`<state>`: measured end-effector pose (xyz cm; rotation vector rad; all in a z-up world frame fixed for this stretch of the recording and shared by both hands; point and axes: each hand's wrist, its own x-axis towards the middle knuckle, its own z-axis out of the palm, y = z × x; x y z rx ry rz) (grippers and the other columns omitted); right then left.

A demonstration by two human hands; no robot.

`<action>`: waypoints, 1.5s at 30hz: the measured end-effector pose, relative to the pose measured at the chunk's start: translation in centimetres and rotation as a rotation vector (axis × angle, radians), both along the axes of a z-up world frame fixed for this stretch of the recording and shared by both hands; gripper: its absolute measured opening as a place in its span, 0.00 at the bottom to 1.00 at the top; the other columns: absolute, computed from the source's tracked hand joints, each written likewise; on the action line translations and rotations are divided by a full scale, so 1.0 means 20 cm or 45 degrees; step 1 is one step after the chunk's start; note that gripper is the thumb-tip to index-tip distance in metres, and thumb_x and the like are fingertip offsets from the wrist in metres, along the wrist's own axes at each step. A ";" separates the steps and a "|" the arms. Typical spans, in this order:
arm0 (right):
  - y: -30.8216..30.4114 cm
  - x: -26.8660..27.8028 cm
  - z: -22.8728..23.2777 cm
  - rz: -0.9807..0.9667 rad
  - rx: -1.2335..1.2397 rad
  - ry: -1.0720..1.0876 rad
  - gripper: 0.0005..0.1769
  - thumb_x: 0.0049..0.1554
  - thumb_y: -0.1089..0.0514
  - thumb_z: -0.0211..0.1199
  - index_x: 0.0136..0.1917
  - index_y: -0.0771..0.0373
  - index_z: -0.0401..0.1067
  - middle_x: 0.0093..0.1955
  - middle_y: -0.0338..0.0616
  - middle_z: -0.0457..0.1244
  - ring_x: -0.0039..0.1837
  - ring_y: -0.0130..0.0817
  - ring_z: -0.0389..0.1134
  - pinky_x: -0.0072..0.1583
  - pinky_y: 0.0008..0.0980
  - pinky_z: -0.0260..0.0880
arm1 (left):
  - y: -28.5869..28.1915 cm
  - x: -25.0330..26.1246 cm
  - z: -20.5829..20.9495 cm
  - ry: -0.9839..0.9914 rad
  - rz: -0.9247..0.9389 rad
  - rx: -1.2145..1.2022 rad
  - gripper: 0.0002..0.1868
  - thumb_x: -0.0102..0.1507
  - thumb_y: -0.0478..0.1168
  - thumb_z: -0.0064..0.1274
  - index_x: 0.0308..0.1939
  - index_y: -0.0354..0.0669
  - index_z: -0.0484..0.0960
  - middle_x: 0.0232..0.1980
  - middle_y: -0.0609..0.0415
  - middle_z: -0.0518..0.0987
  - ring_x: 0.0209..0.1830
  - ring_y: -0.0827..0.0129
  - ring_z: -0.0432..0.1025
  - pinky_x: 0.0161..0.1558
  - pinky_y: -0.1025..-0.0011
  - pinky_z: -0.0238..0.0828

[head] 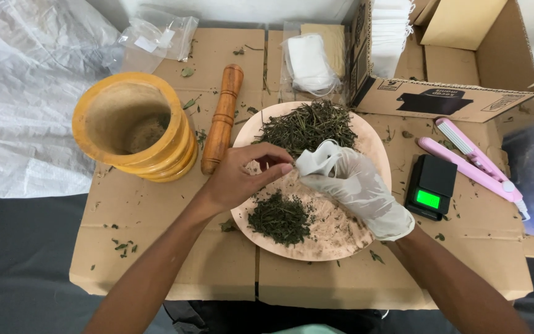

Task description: Filling small tea bags with dried tea leaves using a small plastic funnel and organizing them.

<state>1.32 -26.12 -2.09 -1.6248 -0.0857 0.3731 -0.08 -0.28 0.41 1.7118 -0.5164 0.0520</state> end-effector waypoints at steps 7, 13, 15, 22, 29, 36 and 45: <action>0.11 -0.07 0.29 -0.054 -0.021 -0.014 0.19 0.52 0.66 0.80 0.58 0.69 0.85 0.55 0.55 0.77 0.59 0.37 0.79 0.66 0.41 0.79 | 0.02 0.00 0.00 -0.013 0.081 0.018 0.11 0.73 0.43 0.63 0.56 0.42 0.88 0.40 0.50 0.89 0.40 0.69 0.83 0.45 0.70 0.79; 0.12 -0.07 0.31 -0.024 -0.006 -0.011 0.17 0.51 0.69 0.80 0.56 0.68 0.85 0.53 0.54 0.79 0.57 0.35 0.80 0.65 0.36 0.80 | 0.01 0.00 0.00 -0.012 0.077 0.014 0.12 0.74 0.44 0.61 0.55 0.41 0.88 0.38 0.49 0.89 0.38 0.67 0.83 0.43 0.69 0.79; 0.10 -0.09 0.32 0.015 0.081 0.107 0.18 0.51 0.69 0.79 0.56 0.67 0.86 0.54 0.62 0.79 0.55 0.48 0.82 0.67 0.47 0.79 | 0.01 0.00 -0.01 0.003 0.086 0.021 0.12 0.75 0.46 0.59 0.54 0.43 0.89 0.38 0.50 0.89 0.38 0.68 0.84 0.43 0.70 0.80; 0.08 -0.07 0.24 0.005 -0.003 0.105 0.19 0.50 0.71 0.81 0.56 0.68 0.86 0.54 0.57 0.79 0.56 0.41 0.81 0.62 0.43 0.83 | 0.02 0.00 -0.03 0.034 0.069 0.013 0.15 0.78 0.47 0.53 0.53 0.42 0.89 0.37 0.50 0.90 0.37 0.68 0.84 0.43 0.69 0.81; 0.07 -0.07 0.22 -0.047 0.031 0.114 0.19 0.50 0.70 0.80 0.56 0.68 0.86 0.53 0.58 0.78 0.54 0.41 0.80 0.59 0.43 0.84 | 0.02 0.00 -0.06 0.061 -0.116 0.044 0.17 0.73 0.49 0.59 0.56 0.39 0.88 0.42 0.44 0.89 0.40 0.62 0.82 0.46 0.62 0.80; 0.06 -0.08 0.20 0.005 -0.052 0.017 0.21 0.54 0.63 0.81 0.61 0.68 0.84 0.52 0.65 0.77 0.53 0.54 0.81 0.62 0.52 0.83 | 0.02 -0.01 0.07 0.020 -0.077 0.084 0.10 0.72 0.39 0.63 0.52 0.35 0.89 0.41 0.42 0.89 0.41 0.65 0.81 0.48 0.64 0.77; 0.04 -0.03 0.12 -0.182 -0.117 -0.243 0.18 0.52 0.59 0.85 0.53 0.68 0.84 0.53 0.56 0.74 0.56 0.38 0.77 0.57 0.40 0.83 | 0.01 -0.01 -0.01 0.058 -0.152 0.113 0.06 0.71 0.40 0.65 0.46 0.40 0.90 0.37 0.47 0.89 0.36 0.66 0.80 0.44 0.65 0.77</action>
